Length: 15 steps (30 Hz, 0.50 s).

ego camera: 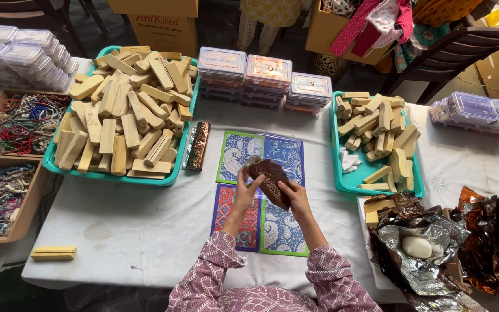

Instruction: The person wraps wooden blocks in foil, wipes them with a cloth, and places them into a plastic container. They handle multiple blocks, wrapping each one individually and stacking them in the container.

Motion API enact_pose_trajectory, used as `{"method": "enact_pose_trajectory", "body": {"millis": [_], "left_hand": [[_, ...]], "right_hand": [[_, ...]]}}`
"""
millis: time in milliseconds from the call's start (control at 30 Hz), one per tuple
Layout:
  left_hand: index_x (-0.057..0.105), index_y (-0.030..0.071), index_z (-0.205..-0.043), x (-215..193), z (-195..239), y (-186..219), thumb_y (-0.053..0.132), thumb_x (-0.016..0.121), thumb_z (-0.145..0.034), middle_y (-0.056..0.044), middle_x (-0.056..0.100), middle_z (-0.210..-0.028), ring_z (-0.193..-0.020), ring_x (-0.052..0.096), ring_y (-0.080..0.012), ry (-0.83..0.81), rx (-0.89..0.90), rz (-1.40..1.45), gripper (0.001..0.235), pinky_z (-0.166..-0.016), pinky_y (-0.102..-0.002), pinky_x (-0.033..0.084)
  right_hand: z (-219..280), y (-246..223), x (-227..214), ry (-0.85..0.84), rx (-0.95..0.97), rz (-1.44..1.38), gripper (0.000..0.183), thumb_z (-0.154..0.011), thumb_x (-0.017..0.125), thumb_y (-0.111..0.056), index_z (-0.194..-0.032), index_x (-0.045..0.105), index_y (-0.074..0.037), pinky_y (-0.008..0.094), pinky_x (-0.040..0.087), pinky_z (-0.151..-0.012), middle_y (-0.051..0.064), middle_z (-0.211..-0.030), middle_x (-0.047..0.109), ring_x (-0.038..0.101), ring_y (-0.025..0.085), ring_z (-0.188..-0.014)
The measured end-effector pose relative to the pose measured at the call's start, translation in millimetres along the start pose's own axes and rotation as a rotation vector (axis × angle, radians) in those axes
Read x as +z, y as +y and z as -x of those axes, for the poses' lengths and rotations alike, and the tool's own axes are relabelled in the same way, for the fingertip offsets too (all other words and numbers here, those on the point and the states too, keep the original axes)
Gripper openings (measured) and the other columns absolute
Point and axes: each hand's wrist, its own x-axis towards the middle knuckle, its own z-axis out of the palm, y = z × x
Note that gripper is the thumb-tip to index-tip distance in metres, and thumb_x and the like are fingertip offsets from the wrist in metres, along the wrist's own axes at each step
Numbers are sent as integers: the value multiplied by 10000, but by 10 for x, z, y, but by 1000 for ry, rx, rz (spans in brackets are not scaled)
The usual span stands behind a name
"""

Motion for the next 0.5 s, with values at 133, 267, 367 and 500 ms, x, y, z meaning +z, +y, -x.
{"method": "enact_pose_trajectory", "body": {"millis": [133, 267, 367, 500], "left_hand": [[660, 64, -1190, -144, -118, 253, 169, 826, -855, -68, 669, -1225, -1091, 670, -152, 79, 165, -109, 388, -955, -306, 561], [727, 2, -827, -281, -149, 221, 227, 842, -826, -89, 680, -1156, -920, 686, -173, 134, 6, -320, 252, -753, -321, 563], [799, 40, -958, -580, -292, -194, 342, 794, -967, -172, 749, -1105, -970, 680, -163, 260, -253, 108, 303, -865, -284, 497], [835, 75, -969, -610, -89, 255, 443, 677, -1026, -126, 797, -1097, -1051, 709, -153, 290, -39, -45, 405, -996, -284, 503]], "right_hand": [[92, -194, 25, -10, -129, 282, 232, -934, 757, -199, -1052, 764, 2, 239, 520, -669, 22, -899, 739, 644, 62, -752], [67, -297, -70, -3, -146, 397, 208, -908, 782, -182, -991, 764, 8, 227, 495, -626, 0, -827, 714, 613, 50, -700], [76, -411, -162, -3, -128, 399, 209, -904, 791, -185, -974, 761, 9, 224, 489, -618, 1, -818, 713, 611, 51, -696], [142, -564, -198, 31, -124, 405, 213, -891, 798, -192, -973, 770, 2, 221, 482, -599, 2, -809, 710, 611, 53, -679]]}}
